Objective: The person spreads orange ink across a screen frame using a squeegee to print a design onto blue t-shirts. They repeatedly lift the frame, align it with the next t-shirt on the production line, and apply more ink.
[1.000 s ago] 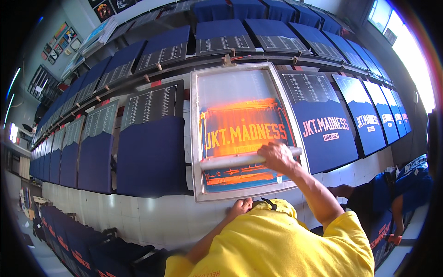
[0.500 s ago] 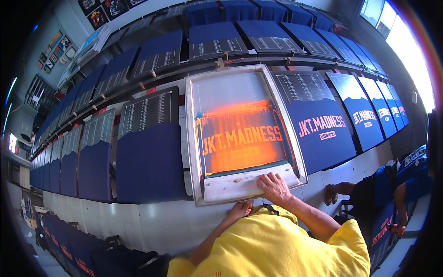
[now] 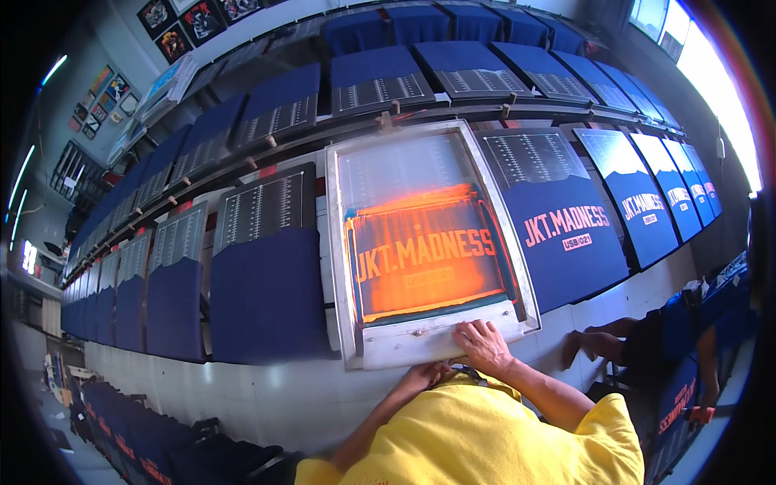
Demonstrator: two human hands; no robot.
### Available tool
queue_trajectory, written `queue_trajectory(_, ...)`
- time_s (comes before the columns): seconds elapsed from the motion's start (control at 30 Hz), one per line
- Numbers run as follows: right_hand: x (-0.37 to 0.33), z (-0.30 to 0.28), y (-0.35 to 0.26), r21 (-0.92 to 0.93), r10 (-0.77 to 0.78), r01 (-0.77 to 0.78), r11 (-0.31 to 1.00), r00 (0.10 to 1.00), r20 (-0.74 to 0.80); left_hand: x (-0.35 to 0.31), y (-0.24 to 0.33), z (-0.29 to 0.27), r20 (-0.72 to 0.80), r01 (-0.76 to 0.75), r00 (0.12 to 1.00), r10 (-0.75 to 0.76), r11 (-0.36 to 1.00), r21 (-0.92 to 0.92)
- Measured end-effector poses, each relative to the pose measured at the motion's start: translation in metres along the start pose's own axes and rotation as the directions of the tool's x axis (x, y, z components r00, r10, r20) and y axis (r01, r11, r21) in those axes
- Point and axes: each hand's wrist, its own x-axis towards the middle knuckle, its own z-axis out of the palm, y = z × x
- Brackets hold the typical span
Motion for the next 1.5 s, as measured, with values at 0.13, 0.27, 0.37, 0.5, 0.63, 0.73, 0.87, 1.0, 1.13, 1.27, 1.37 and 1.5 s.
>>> queue_trajectory(0.13,-0.001,-0.015,0.002,0.115,-0.023,0.034,0.993,0.996,-0.091,-0.001,0.014,0.002,-0.009,0.047,0.999,-0.047,0.999,-0.024)
queue_trajectory(0.27,-0.004,-0.026,0.022,0.164,0.103,-0.074,0.984,0.979,-0.174,-0.013,0.021,-0.004,0.022,0.085,0.996,-0.086,0.996,0.031)
queue_trajectory(0.37,-0.010,-0.038,0.052,0.172,0.296,-0.252,0.952,0.897,-0.327,-0.048,0.038,-0.019,0.030,0.043,0.998,-0.050,0.980,0.196)
queue_trajectory(0.5,-0.031,-0.027,0.097,0.192,0.541,-0.513,0.837,0.722,-0.431,-0.100,0.120,-0.071,-0.044,0.213,0.977,-0.210,0.973,0.084)
queue_trajectory(0.63,-0.044,0.002,0.123,0.366,0.706,-0.605,0.707,0.626,-0.332,-0.098,0.115,-0.119,-0.630,-0.070,0.770,0.101,0.995,0.074)
queue_trajectory(0.73,-0.042,0.027,0.142,0.430,0.703,-0.557,0.711,0.581,-0.410,-0.077,0.087,-0.141,-0.782,0.165,0.564,0.265,0.892,0.422)
queue_trajectory(0.87,-0.031,0.037,0.150,0.756,0.857,-0.457,0.469,0.441,-0.266,-0.067,0.065,-0.150,-0.791,0.329,0.578,0.201,0.829,0.451)
queue_trajectory(1.0,-0.031,0.046,0.163,0.801,0.874,-0.412,0.435,0.407,-0.266,-0.060,0.057,-0.156,-0.804,0.318,0.560,0.199,0.845,0.430)
queue_trajectory(1.13,-0.028,0.037,0.154,0.801,0.885,-0.431,0.415,0.395,-0.247,-0.061,0.039,-0.165,-0.782,0.276,0.554,0.286,0.823,0.496)
queue_trajectory(1.27,-0.031,0.041,0.156,0.801,0.886,-0.425,0.422,0.380,-0.265,-0.060,0.034,-0.165,-0.781,0.151,0.494,0.382,0.847,0.510)
queue_trajectory(1.37,-0.028,0.036,0.152,0.799,0.889,-0.430,0.419,0.374,-0.265,-0.062,0.029,-0.175,-0.747,0.206,0.537,0.391,0.798,0.566)
queue_trajectory(1.5,-0.024,0.037,0.149,0.759,0.884,-0.471,0.449,0.362,-0.297,-0.059,0.026,-0.178,-0.764,0.221,0.531,0.365,0.811,0.541)
